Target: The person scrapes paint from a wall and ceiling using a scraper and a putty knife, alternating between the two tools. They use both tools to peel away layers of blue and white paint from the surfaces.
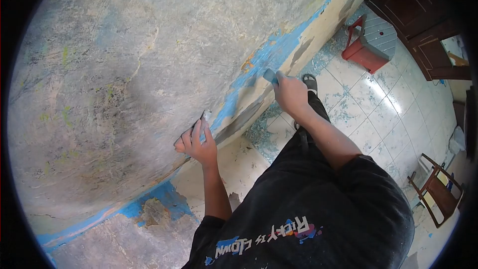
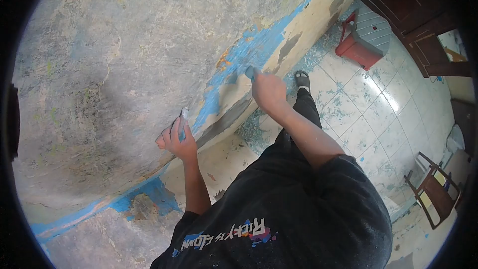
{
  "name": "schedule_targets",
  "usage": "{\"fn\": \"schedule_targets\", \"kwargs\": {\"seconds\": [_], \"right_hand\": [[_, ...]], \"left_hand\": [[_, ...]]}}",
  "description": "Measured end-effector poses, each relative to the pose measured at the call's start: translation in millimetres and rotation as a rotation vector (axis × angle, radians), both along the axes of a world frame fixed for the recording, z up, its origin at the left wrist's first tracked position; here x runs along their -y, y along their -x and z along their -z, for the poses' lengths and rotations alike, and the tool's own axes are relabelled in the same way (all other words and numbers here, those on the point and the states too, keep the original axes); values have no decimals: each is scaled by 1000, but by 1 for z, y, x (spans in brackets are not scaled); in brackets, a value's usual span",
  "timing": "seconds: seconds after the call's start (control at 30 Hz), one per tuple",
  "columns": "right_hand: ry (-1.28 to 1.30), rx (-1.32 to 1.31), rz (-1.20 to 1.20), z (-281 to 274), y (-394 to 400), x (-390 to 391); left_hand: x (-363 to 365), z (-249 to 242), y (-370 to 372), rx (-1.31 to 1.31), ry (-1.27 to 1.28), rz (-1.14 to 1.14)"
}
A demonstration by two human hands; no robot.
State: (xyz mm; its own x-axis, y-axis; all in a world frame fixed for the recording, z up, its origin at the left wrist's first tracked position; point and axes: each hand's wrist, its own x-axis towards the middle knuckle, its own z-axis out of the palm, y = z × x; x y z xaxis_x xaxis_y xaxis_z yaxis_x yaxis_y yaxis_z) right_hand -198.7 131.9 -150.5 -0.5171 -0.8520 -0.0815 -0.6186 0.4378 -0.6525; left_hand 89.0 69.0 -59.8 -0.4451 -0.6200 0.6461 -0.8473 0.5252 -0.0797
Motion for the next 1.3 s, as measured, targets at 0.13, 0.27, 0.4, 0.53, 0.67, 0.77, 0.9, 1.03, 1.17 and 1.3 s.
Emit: {"fn": "schedule_targets", "kwargs": {"seconds": [0.13, 0.27, 0.4, 0.53, 0.67, 0.77, 0.9, 1.03, 1.17, 1.3], "right_hand": [[-51, -8, -15, 29, 8, 9], [-40, 74, 4, -9, 6, -3], [1, 88, 33, 7, 3, -9], [-30, 72, 2, -1, 5, 0], [-56, 6, 9, 67, 5, 21], [-29, 80, 43, 15, 0, 7], [-6, 106, 29, 5, 0, -3], [12, 107, 22, 12, 2, -6], [11, 66, 30, 7, -3, -1], [-24, 87, -17, 9, 5, -9]], "left_hand": [[4, 1, 3, -9, 16, 17], [-1, -2, -3, 15, -16, 29], [3, 1, 2, 0, -24, 17], [1, 1, 2, 0, -30, 20], [1, -1, 6, -8, -34, 14], [0, -1, -2, 25, -20, 6], [2, 0, 2, -6, -48, 25], [2, 0, 2, 4, -25, 19], [0, -2, 6, -10, -22, 18], [1, -1, 6, -16, 4, 16]]}}
